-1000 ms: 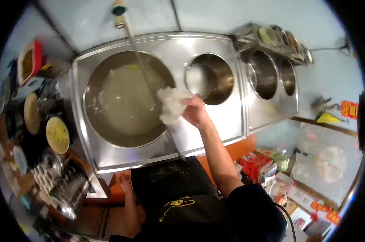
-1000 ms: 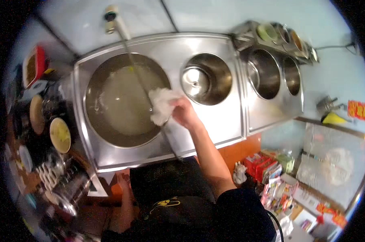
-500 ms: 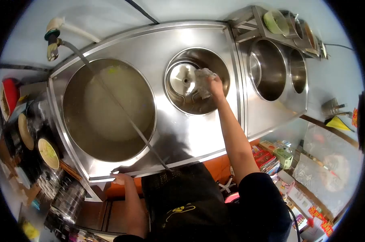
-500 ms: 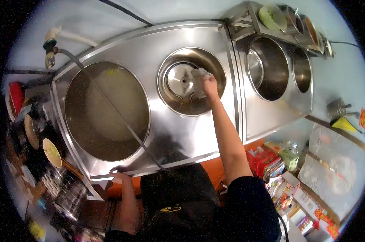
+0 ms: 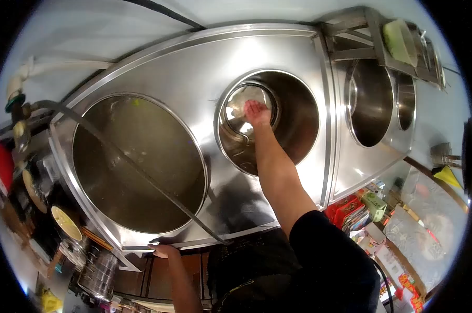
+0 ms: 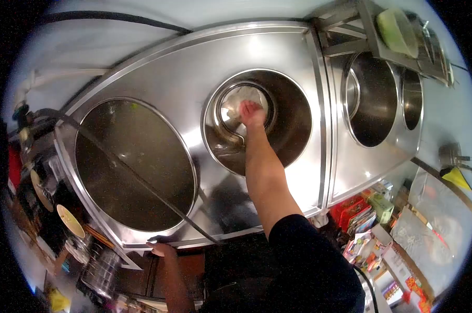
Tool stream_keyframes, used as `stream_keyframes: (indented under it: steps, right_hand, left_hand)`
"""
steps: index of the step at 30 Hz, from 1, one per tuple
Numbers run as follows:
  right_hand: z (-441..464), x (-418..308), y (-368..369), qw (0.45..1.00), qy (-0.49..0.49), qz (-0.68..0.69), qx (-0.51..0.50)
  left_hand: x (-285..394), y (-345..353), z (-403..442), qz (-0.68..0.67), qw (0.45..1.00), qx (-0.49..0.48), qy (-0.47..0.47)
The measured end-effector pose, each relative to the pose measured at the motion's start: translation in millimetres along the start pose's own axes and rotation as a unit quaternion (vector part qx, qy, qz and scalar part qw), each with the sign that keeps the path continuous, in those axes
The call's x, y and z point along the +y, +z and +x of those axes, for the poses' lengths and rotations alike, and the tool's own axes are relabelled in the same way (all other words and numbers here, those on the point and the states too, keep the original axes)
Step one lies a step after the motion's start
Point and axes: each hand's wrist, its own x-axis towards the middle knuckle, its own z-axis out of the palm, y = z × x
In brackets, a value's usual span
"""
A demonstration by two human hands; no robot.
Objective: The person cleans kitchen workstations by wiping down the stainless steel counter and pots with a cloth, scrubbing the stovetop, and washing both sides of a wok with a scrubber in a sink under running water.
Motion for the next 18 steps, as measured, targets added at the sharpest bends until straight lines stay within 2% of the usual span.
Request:
stream_keyframes:
  steps: [2,3,6,7,8,10,11,12,13,15,16,18]
  right_hand:
    - [12.1,1.2,-5.6,0.994,-0.019,0.092,-0.047]
    - [-5.2,11.5,11.7,0.995,-0.067,0.076,-0.003]
    - [1.2,23.5,13.8,0.988,-0.011,0.113,-0.108]
    - [14.3,34.0,21.0,0.996,0.015,-0.008,-0.082]
    - [-11.0,49.0,53.6,0.999,0.018,-0.028,-0.041]
    - [7.2,49.2,39.3,0.994,0.092,-0.01,-0.06]
    - [31.5,32.9,10.9,0.912,0.314,-0.072,-0.252]
    - [30.3,26.5,6.4,0.871,0.332,-0.199,-0.302]
    - [11.1,25.2,8.0,0.854,0.265,-0.381,-0.237]
    - [-11.4,17.1,1.7,0.709,0.22,-0.646,-0.179]
    - [-19.3,6.2,8.4,0.638,0.202,-0.718,-0.189]
    - [-38.2,-13.7,21.1,0.49,0.155,-0.839,-0.18]
  left_hand:
    - [-7.5,1.9,6.1,-0.013,1.0,-0.008,0.015]
    - [-11.5,5.5,12.3,-0.002,1.0,-0.007,0.017]
    - [-16.7,2.6,22.2,0.019,1.0,0.0,0.012]
    - [-10.0,2.2,13.5,0.01,1.0,0.001,0.004]
    - [-6.4,2.2,7.4,0.002,1.0,0.004,-0.003]
    - [-8.6,-2.2,6.6,0.006,1.0,0.022,0.005]
    - [-8.2,-4.5,11.1,0.02,0.999,0.023,0.011]
    - [-8.4,3.6,11.4,0.025,0.999,0.024,0.013]
    - [-5.6,4.6,7.8,0.026,0.999,0.028,0.008]
    - [-0.7,2.7,-2.0,-0.025,1.0,0.013,0.0]
    - [1.6,7.2,-5.4,-0.054,0.999,0.004,-0.004]
    - [-8.2,4.0,11.7,-0.007,1.0,0.01,-0.007]
